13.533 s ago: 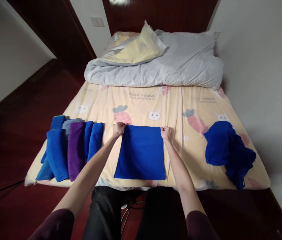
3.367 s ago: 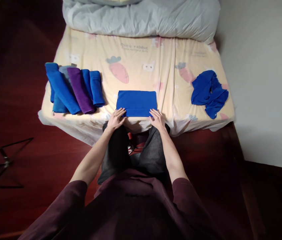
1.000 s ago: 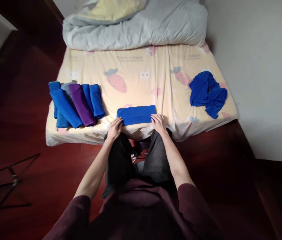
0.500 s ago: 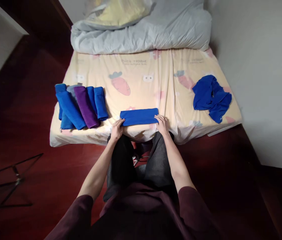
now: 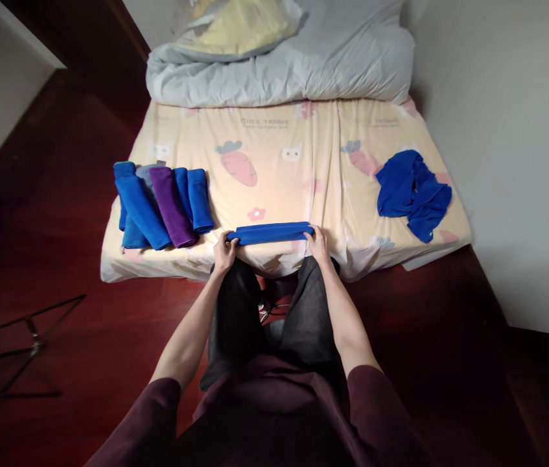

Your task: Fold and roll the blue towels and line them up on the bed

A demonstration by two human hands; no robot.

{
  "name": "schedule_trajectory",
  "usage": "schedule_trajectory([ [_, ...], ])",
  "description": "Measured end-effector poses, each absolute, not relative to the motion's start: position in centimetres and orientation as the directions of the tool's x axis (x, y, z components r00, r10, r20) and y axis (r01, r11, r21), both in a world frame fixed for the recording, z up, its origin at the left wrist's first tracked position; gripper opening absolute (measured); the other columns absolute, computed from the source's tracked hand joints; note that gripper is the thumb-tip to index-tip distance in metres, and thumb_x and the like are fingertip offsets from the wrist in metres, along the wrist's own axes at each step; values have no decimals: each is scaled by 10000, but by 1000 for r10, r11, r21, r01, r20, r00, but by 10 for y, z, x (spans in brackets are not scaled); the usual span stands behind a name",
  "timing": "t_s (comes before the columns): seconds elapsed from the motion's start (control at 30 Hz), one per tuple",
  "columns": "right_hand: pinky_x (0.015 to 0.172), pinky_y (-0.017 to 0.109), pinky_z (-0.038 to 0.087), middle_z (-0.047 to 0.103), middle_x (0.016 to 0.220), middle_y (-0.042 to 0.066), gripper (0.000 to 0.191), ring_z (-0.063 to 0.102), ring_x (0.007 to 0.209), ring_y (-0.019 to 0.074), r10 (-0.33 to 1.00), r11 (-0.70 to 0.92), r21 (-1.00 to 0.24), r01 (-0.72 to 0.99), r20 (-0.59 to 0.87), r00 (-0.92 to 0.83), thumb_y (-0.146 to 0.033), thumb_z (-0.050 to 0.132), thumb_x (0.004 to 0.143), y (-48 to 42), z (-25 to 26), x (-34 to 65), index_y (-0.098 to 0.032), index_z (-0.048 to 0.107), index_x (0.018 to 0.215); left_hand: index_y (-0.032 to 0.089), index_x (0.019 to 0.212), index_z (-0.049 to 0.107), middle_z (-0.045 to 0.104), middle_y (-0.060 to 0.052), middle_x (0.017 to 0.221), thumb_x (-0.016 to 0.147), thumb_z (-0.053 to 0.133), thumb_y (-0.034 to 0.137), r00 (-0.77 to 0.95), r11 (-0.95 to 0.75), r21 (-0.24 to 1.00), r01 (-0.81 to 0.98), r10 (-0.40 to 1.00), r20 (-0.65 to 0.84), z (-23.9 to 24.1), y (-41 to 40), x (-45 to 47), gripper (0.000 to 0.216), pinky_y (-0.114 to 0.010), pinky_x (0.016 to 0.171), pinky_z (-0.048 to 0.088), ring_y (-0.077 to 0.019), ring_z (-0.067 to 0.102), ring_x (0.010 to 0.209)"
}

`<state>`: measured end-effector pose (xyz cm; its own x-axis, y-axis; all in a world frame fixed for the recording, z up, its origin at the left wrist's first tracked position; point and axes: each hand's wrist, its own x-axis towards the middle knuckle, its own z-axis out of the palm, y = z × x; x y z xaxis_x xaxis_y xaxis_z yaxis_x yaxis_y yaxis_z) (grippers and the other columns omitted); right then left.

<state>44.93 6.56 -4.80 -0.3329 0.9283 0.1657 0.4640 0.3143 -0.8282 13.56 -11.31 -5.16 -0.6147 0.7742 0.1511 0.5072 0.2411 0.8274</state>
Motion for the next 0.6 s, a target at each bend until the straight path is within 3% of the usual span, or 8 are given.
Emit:
schedule_trajectory([
  [0.13, 1021, 432, 544, 759, 1196, 142, 402, 712, 1080, 288, 943, 264, -841, 472, 122, -310, -446, 616, 936, 68, -49, 449, -190, 669, 1241, 156, 1281, 629, 664, -42, 866, 993, 583, 417, -627, 236, 838, 492, 764, 154, -49, -111, 137, 391, -312, 764, 511, -161, 577, 660],
  [0.3, 944, 416, 556, 766, 1059, 143, 416, 705, 971, 278, 951, 216, -851, 479, 73, -300, -481, 563, 943, 70, -49, 448, -167, 697, 1181, 143, 1328, 632, 721, -119, 1035, 1034, 514, 466, -630, 244, 817, 523, 756, 177, -52, -108, 135, 453, -383, 881, 549, -204, 643, 787],
  [0.47, 833, 365, 544, 742, 886, 102, 427, 654, 821, 245, 936, 248, -841, 481, 79, -344, -559, 479, 961, 70, -51, 449, -193, 698, 933, 130, 1286, 677, 725, -192, 1212, 1035, 504, 461, -648, 268, 812, 519, 743, 169, -57, -104, 131, 449, -441, 996, 542, -265, 707, 964],
  [0.6, 683, 312, 482, 650, 701, 49, 450, 573, 664, 199, 938, 250, -828, 503, 78, -339, -583, 491, 943, 72, -53, 450, -197, 653, 777, 132, 1226, 711, 746, -184, 1154, 1002, 552, 399, -688, 342, 811, 474, 719, 99, -56, -95, 128, 382, -443, 989, 546, -278, 725, 979],
])
